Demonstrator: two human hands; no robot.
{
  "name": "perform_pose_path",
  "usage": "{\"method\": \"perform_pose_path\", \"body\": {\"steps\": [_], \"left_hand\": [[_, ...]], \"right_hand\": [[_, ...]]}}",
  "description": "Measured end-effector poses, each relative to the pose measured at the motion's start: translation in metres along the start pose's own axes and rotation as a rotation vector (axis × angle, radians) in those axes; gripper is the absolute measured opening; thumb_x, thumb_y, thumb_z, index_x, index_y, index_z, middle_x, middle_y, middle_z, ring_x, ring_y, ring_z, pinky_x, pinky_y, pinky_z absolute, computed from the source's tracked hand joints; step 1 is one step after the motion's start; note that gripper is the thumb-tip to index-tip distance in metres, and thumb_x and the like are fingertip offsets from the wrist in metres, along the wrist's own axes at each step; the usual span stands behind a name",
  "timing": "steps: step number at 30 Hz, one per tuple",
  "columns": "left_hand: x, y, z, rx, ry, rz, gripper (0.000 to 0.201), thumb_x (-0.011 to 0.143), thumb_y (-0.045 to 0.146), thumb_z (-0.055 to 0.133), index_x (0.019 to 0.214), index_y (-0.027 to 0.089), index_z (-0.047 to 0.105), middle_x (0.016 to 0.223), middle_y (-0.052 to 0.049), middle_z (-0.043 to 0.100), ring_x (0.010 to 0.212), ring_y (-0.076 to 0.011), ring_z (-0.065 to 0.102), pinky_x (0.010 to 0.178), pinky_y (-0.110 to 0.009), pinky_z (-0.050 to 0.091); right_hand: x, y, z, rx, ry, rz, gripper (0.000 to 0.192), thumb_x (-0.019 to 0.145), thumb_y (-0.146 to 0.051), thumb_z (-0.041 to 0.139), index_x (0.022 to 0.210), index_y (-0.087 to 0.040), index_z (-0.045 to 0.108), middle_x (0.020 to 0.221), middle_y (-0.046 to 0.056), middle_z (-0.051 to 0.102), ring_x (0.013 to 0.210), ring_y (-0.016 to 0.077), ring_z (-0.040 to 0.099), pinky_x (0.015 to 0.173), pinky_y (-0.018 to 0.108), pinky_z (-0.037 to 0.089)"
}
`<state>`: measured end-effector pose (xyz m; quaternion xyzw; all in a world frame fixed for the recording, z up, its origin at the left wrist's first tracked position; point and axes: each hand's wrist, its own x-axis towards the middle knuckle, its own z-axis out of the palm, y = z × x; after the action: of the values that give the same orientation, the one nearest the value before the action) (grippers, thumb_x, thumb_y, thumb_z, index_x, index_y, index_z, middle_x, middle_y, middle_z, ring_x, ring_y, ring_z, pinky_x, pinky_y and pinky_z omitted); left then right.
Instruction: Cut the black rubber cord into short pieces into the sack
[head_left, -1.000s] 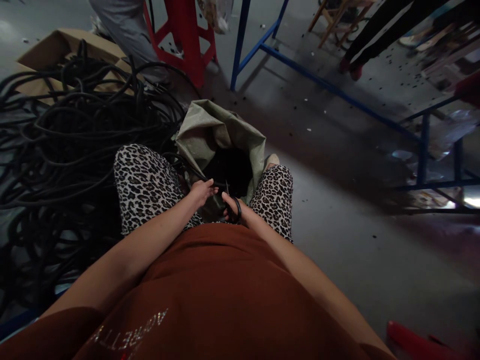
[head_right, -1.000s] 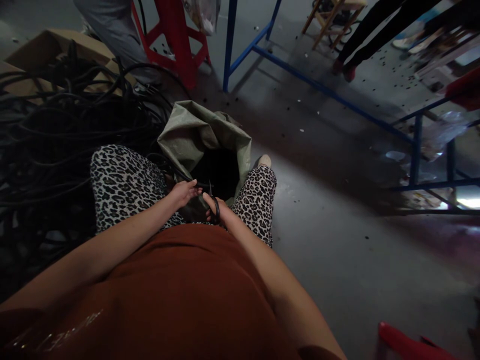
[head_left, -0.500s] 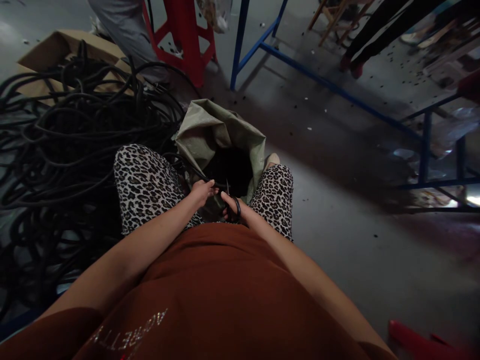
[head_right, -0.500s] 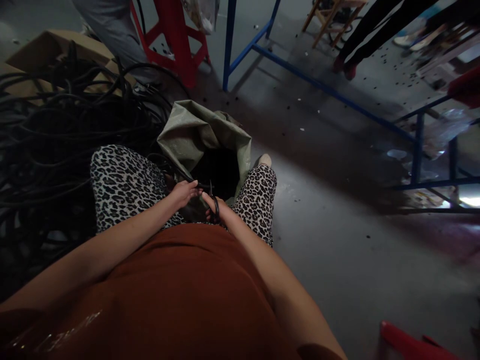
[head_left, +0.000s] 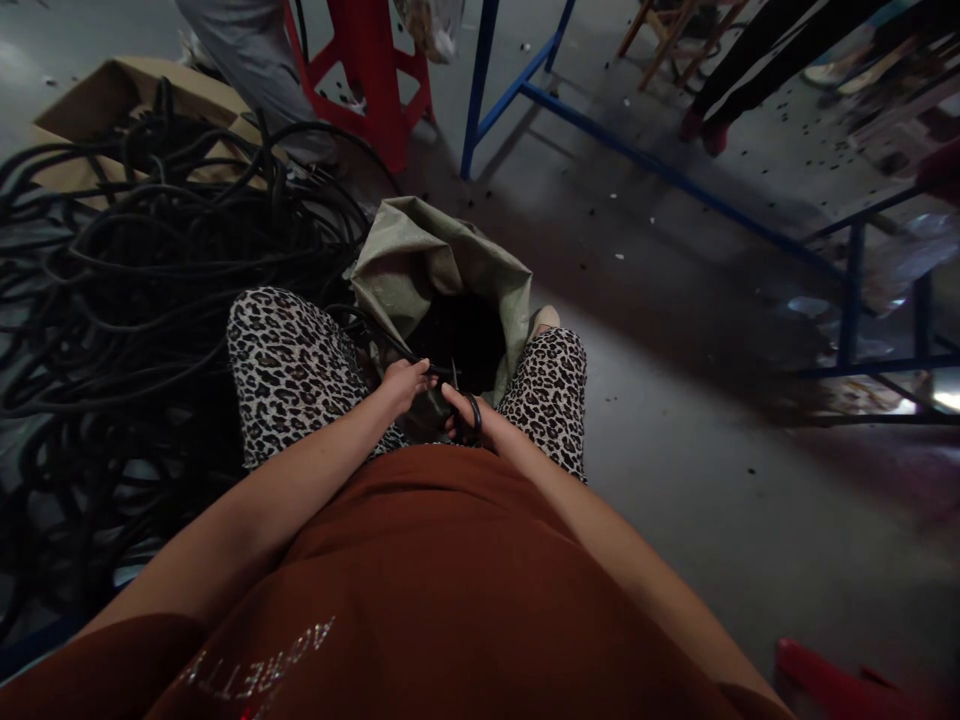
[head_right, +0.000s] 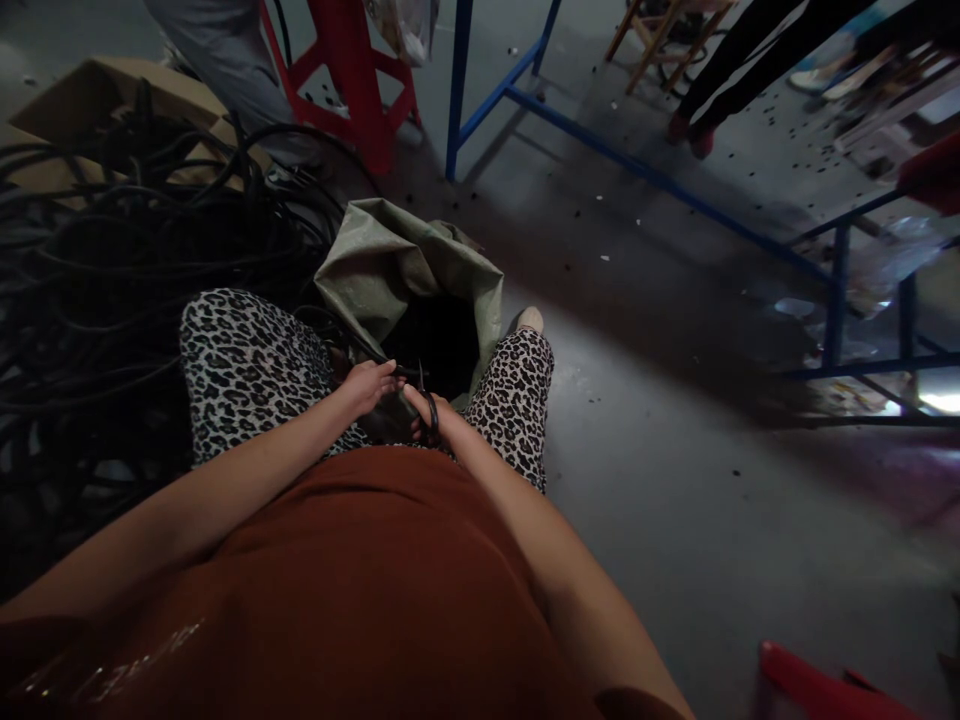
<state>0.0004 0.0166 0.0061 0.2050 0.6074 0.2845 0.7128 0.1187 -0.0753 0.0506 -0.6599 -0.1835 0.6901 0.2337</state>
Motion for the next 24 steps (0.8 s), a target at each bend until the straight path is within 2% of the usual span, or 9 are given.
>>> {"method": "perform_pose_path", "body": {"steps": [3,9,16,20,24], "left_hand": [[-0.001,0.0,0.0,0.029,-0.025,0.013,0.013,0.082,0.007,0.058,0.074,0.013,0.048,0.062,-0.004,0.059,0.053,-0.0119,0.06,0.056,-0.025,0.051],[-0.003,0.002,0.002,0.029,-0.024,0.008,0.015,0.083,0.007,0.056,0.073,0.013,0.047,0.06,-0.005,0.06,0.052,-0.012,0.06,0.056,-0.025,0.05],[-0.003,0.001,0.003,-0.071,-0.035,-0.036,0.017,0.08,0.01,0.062,0.074,0.014,0.047,0.063,-0.006,0.061,0.054,-0.0149,0.062,0.056,-0.026,0.051],[0.0,0.003,-0.001,-0.115,-0.028,-0.091,0.02,0.078,0.019,0.068,0.078,0.015,0.048,0.065,-0.005,0.061,0.055,-0.0158,0.062,0.056,-0.028,0.051],[0.005,0.004,-0.004,-0.094,-0.001,-0.095,0.02,0.079,0.021,0.066,0.077,0.016,0.047,0.062,-0.002,0.058,0.053,-0.0127,0.06,0.05,-0.022,0.047]], "right_hand": [[0.004,0.001,0.0,-0.015,-0.017,0.011,0.059,0.087,-0.064,0.042,0.11,-0.011,0.055,0.056,0.0,0.056,0.04,0.0104,0.052,0.036,0.018,0.037],[0.012,0.005,-0.001,-0.008,0.029,-0.026,0.056,0.089,-0.062,0.041,0.107,-0.011,0.055,0.053,-0.001,0.054,0.037,0.0095,0.051,0.035,0.017,0.037],[0.017,0.008,-0.001,0.004,0.091,-0.045,0.043,0.09,-0.055,0.047,0.096,-0.013,0.055,0.047,-0.004,0.05,0.031,0.009,0.048,0.031,0.016,0.036],[0.017,0.008,-0.001,0.0,0.127,-0.064,0.039,0.091,-0.051,0.049,0.091,-0.013,0.055,0.044,-0.005,0.046,0.029,0.0074,0.045,0.029,0.015,0.035],[0.015,0.007,-0.001,-0.018,0.16,-0.082,0.035,0.092,-0.046,0.05,0.084,-0.012,0.055,0.044,-0.006,0.044,0.029,0.0059,0.043,0.029,0.014,0.034]]}}
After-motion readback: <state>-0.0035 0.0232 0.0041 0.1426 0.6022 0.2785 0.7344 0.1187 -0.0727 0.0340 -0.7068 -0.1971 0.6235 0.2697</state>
